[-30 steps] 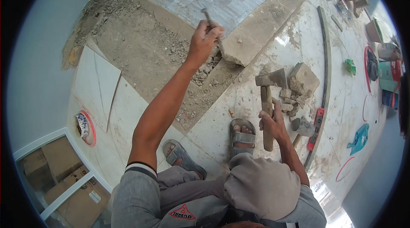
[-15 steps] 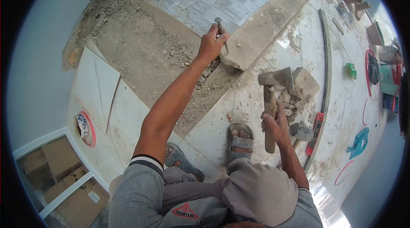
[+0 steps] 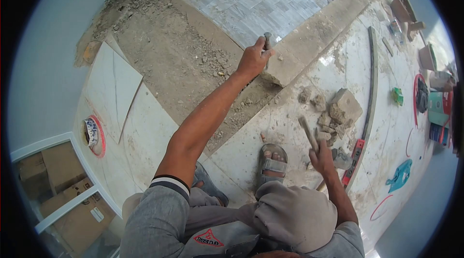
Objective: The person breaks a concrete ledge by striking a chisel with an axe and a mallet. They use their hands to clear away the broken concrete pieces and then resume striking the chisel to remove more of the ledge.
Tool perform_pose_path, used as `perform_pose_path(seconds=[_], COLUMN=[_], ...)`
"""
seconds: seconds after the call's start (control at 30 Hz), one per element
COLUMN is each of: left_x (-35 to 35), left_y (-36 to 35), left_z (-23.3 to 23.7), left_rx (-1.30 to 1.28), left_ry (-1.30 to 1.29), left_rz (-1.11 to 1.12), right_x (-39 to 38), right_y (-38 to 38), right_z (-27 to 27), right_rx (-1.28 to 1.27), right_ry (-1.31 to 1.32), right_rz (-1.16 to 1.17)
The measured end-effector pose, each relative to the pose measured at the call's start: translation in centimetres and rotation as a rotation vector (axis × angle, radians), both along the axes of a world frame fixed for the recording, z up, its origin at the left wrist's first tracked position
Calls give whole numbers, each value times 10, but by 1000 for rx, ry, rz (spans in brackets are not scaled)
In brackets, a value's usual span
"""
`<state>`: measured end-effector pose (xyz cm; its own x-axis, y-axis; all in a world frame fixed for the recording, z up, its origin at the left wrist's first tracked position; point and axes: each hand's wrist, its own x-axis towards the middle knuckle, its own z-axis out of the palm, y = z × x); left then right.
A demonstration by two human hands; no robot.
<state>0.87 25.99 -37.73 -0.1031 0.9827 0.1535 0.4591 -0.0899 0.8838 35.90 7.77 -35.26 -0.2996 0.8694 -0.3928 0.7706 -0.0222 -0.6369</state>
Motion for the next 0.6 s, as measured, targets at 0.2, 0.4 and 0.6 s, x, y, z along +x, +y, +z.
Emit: perform_pose_path(seconds=[0.2, 0.4, 0.6], left_x=[0, 3, 7], left_y=[-3, -5, -2], left_z=[2, 4, -2], left_rx=[-45, 32, 84], left_ry=[-18, -4, 46], left_rz=[11, -21, -109], right_x=[6, -51, -98], right_y=[-27, 42, 103], right_z=[13, 50, 85], right_rx=[89, 161, 221], right_ry=[-29, 210, 237], right_rz=[-62, -59, 66])
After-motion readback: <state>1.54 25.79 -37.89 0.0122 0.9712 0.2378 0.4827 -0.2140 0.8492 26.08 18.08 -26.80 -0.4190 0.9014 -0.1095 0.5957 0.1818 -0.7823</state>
